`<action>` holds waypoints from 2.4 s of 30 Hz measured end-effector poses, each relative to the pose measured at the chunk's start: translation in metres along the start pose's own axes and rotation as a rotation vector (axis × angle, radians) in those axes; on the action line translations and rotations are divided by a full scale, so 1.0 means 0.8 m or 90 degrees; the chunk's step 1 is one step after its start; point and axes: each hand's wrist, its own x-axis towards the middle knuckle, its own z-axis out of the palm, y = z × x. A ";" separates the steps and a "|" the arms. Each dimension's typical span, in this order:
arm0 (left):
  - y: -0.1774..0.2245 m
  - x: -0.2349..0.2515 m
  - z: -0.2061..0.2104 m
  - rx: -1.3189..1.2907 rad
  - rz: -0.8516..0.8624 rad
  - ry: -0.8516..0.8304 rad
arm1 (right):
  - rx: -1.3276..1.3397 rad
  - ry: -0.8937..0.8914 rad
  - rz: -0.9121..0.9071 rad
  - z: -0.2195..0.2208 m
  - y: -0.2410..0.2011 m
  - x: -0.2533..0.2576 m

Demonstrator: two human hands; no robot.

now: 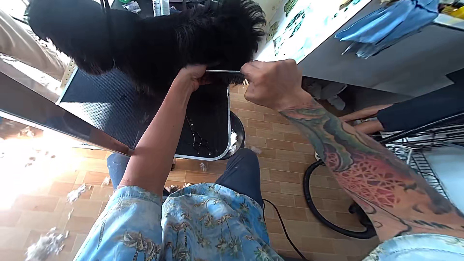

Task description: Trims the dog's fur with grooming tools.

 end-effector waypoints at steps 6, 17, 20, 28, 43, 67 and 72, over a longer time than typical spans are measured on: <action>-0.003 -0.010 0.004 0.010 0.058 -0.012 | 0.027 0.149 -0.151 -0.006 0.015 -0.008; 0.003 0.009 0.004 -0.067 0.042 -0.012 | 0.004 -0.012 -0.047 -0.004 0.023 -0.002; -0.002 0.012 0.005 -0.093 0.047 0.016 | 0.051 0.098 -0.182 0.003 0.001 -0.022; 0.006 0.007 -0.007 -0.096 0.016 -0.086 | -0.043 0.158 -0.055 0.009 0.022 0.005; 0.009 0.001 -0.010 -0.081 0.014 -0.067 | -0.061 0.145 -0.053 0.019 0.024 0.016; 0.017 -0.002 -0.002 0.093 0.229 0.061 | 0.083 0.085 -0.327 0.058 0.001 -0.043; -0.008 0.011 -0.002 -0.001 0.193 0.125 | 0.057 0.265 -0.262 0.043 0.035 -0.041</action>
